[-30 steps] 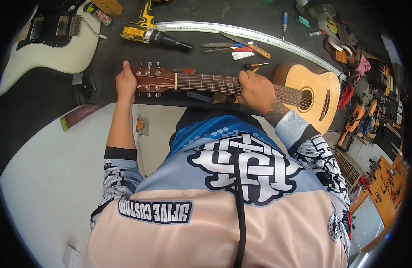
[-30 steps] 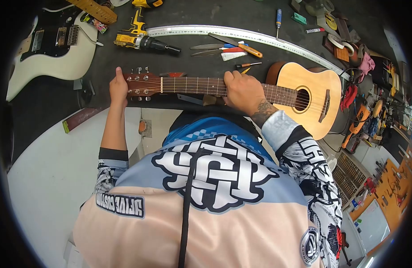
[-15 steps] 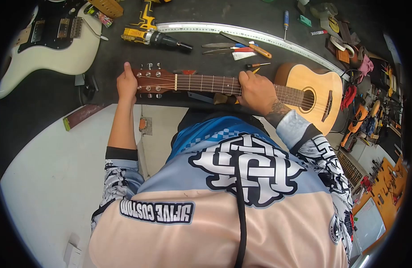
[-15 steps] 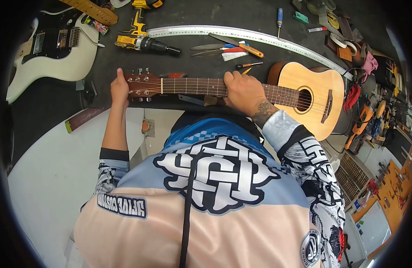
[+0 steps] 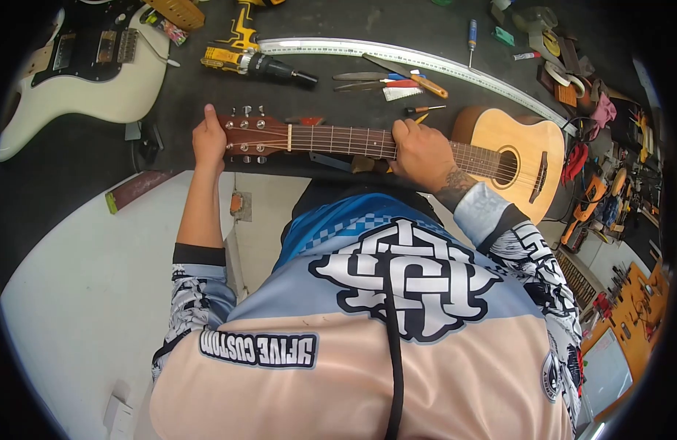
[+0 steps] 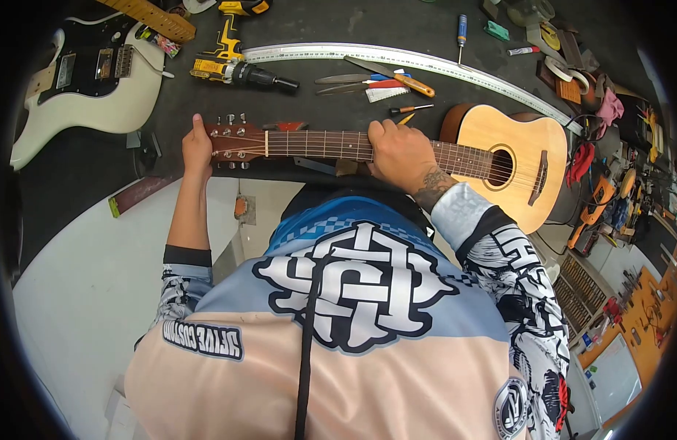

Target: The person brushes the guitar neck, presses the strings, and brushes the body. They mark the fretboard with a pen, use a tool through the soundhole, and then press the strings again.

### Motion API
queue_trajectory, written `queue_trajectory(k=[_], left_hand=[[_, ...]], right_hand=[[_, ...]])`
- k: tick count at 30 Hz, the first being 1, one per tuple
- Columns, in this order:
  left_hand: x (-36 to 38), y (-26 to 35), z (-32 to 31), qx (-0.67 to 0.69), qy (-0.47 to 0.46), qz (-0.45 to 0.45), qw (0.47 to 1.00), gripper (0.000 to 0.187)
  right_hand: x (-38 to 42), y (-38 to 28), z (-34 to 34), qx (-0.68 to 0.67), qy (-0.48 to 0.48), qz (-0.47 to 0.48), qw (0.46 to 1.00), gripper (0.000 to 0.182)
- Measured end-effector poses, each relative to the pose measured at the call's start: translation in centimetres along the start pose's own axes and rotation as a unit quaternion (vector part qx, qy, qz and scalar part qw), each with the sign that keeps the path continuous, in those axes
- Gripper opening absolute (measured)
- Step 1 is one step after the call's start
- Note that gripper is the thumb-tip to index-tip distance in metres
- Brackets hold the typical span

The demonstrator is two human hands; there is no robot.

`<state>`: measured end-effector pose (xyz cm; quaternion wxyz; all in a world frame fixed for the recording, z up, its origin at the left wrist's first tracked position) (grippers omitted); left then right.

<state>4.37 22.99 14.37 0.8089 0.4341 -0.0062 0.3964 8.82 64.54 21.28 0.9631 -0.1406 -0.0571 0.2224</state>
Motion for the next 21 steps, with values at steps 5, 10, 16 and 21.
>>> queue_trajectory(k=[5, 10, 16, 21], left_hand=[[-0.1, 0.1, -0.1, -0.002, 0.0, -0.001, 1.0, 0.067], [-0.1, 0.1, 0.1, -0.005, -0.003, -0.005, 1.0, 0.067], [-0.3, -0.3, -0.1, -0.021, -0.011, -0.007, 1.0, 0.068], [0.3, 0.6, 0.0, -0.013, -0.006, -0.006, 1.0, 0.069]], right_hand=[[0.2, 0.1, -0.4, 0.019, 0.015, 0.005, 1.0, 0.048], [0.1, 0.1, -0.5, 0.022, 0.016, 0.006, 1.0, 0.049], [0.4, 0.0, -0.4, 0.027, 0.007, 0.001, 1.0, 0.049], [0.0, -0.2, 0.1, -0.003, 0.016, 0.001, 1.0, 0.045]])
Point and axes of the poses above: each hand's wrist, its own x-axis away from the middle knuckle, its own z-axis out of the back of the hand, y = z × x, the point moved 1 cm from there along -x, towards the middle knuckle, and after that the axes turned 11 degrees about y, right-handed, at the moved point
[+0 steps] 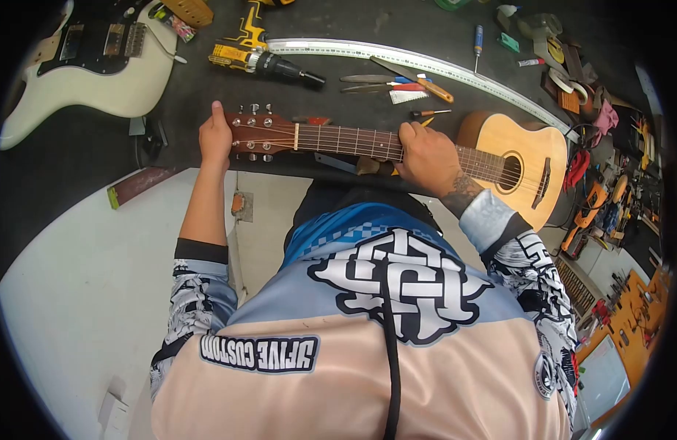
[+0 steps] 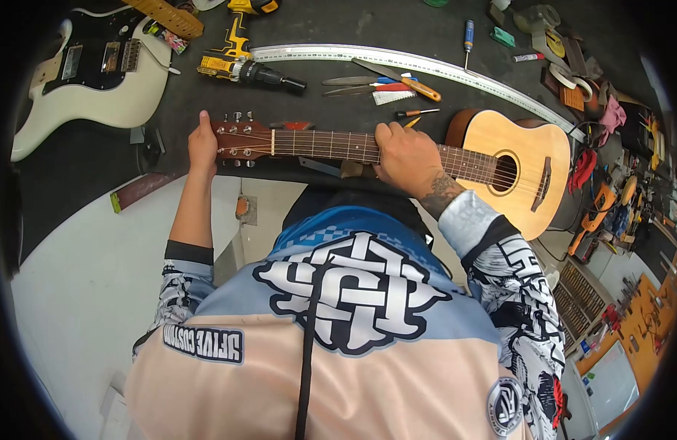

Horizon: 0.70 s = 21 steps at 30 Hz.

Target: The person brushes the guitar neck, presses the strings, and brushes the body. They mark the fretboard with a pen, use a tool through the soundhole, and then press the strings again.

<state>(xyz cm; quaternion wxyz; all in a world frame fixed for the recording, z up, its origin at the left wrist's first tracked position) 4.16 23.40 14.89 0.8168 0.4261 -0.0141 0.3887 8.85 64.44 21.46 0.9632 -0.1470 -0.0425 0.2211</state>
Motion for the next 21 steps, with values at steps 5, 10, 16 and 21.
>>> queue_trajectory(k=[5, 10, 16, 21], left_hand=[[-1.2, -0.9, 1.3, -0.042, -0.038, -0.064, 0.996, 0.068], [2.4, 1.1, 2.5, -0.113, 0.146, -0.352, 0.917, 0.045], [15.6, 2.5, -4.0, -0.063, 0.106, -0.666, 0.736, 0.038], [19.1, -1.1, -7.9, -0.124, 0.125, -0.757, 0.629, 0.053]], right_hand=[[0.1, -0.3, 0.8, -0.016, -0.052, -0.019, 0.998, 0.048], [1.9, 1.1, 2.6, -0.075, 0.114, 0.083, 0.987, 0.075], [10.3, 6.6, 3.8, -0.091, 0.181, 0.041, 0.979, 0.062], [16.9, 7.7, 1.5, 0.026, 0.254, 0.034, 0.966, 0.049]])
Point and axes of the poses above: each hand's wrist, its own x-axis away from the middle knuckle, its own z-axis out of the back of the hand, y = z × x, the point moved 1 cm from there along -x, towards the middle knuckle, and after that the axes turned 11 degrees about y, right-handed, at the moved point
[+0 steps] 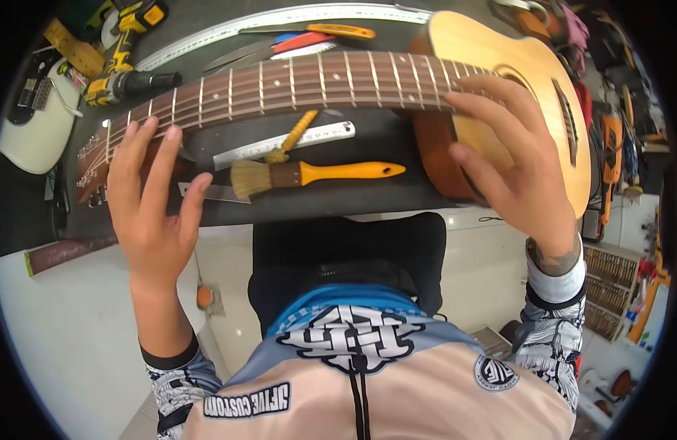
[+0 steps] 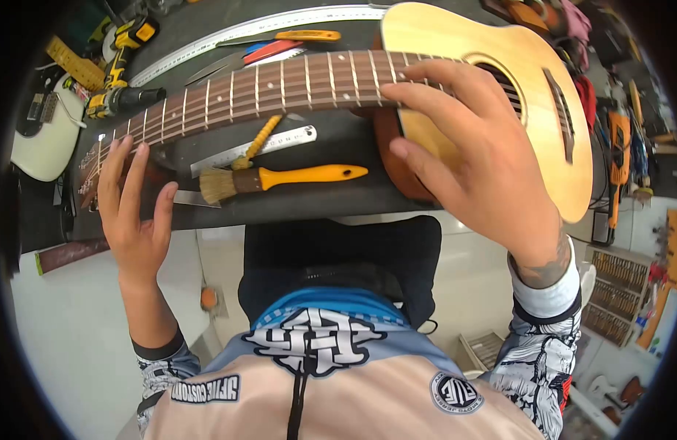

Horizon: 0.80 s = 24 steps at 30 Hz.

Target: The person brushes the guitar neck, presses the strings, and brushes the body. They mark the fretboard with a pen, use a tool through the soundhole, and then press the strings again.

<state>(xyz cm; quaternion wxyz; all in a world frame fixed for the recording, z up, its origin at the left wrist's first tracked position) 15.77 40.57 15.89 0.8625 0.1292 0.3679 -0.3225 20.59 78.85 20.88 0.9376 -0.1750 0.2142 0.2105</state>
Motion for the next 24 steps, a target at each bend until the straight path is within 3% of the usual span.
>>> queue_trajectory(k=[4, 9, 20, 24], left_hand=[[1.3, -0.5, 0.0, -0.012, 0.026, -0.024, 0.999, 0.061], [0.9, -2.0, 1.1, 0.052, 0.063, -0.059, 0.995, 0.062], [-0.2, -2.8, 1.8, 0.164, 0.073, -0.076, 0.981, 0.071], [0.2, -2.5, 1.8, 0.115, 0.09, -0.121, 0.982, 0.074]], right_hand=[[2.0, -1.6, -1.2, 0.056, 0.103, 0.036, 0.992, 0.041], [2.0, -2.8, -3.5, 0.105, 0.156, 0.073, 0.979, 0.047], [1.8, -3.0, -3.5, 0.137, 0.11, 0.06, 0.983, 0.054], [1.9, -3.1, -3.4, 0.155, 0.108, 0.051, 0.981, 0.054]])
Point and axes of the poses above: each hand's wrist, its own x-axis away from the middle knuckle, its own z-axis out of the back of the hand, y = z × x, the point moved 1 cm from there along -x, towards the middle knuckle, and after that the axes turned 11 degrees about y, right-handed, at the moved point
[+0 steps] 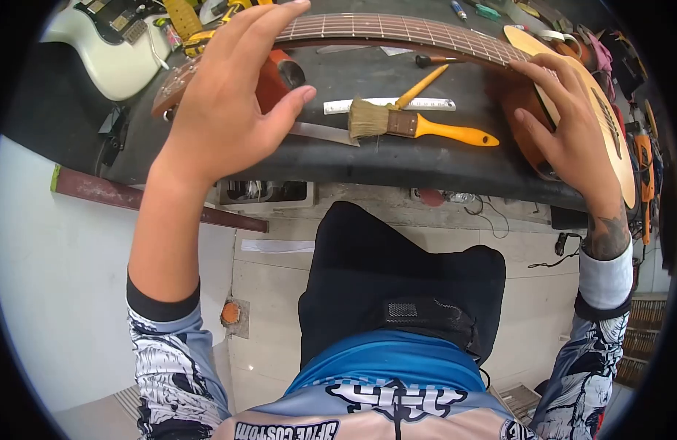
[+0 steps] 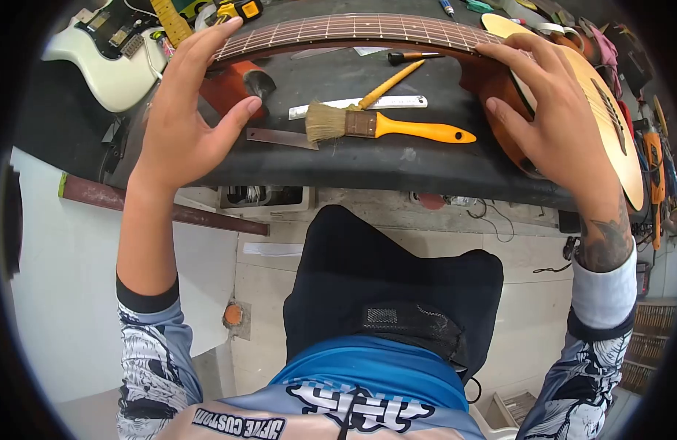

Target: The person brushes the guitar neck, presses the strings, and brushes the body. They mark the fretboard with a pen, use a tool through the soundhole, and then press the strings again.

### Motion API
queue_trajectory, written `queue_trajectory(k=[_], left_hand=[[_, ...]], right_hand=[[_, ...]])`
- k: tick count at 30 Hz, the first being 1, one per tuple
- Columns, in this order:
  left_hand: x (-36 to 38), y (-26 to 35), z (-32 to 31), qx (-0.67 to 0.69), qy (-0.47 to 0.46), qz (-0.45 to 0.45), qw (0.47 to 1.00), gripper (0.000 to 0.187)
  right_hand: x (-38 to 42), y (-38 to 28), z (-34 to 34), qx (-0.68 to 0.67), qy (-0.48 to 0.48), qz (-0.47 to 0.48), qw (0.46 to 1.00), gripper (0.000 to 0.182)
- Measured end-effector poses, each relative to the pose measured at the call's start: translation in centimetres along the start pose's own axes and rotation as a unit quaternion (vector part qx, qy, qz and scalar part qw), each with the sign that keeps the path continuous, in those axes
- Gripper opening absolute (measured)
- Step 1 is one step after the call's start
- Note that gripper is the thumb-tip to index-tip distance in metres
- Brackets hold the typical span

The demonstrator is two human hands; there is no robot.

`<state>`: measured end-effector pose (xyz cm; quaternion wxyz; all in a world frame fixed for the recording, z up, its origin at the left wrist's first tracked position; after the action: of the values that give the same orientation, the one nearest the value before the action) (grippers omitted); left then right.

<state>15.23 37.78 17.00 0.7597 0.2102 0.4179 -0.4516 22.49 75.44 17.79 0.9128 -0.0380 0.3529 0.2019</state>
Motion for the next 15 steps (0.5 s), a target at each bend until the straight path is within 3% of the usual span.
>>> queue_trajectory(k=[8, 15], left_hand=[[-1.2, 2.1, -1.0, -0.053, -0.022, 0.011, 0.998, 0.06], [-2.1, 2.9, -2.3, -0.116, -0.073, 0.004, 0.991, 0.06]], right_hand=[[-0.2, -0.2, -0.2, 0.001, -0.004, -0.012, 1.0, 0.053], [-0.2, 0.1, -0.3, 0.01, -0.006, -0.008, 1.0, 0.054]])
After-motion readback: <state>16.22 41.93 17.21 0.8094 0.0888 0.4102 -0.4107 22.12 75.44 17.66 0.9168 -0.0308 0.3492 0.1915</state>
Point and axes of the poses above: each hand's wrist, its own x-axis away from the middle knuckle, its own z-axis out of the back of the hand, y = z × x, the point moved 1 cm from there along -x, towards the middle knuckle, and after that the axes turned 11 degrees about y, right-handed, at the moved point
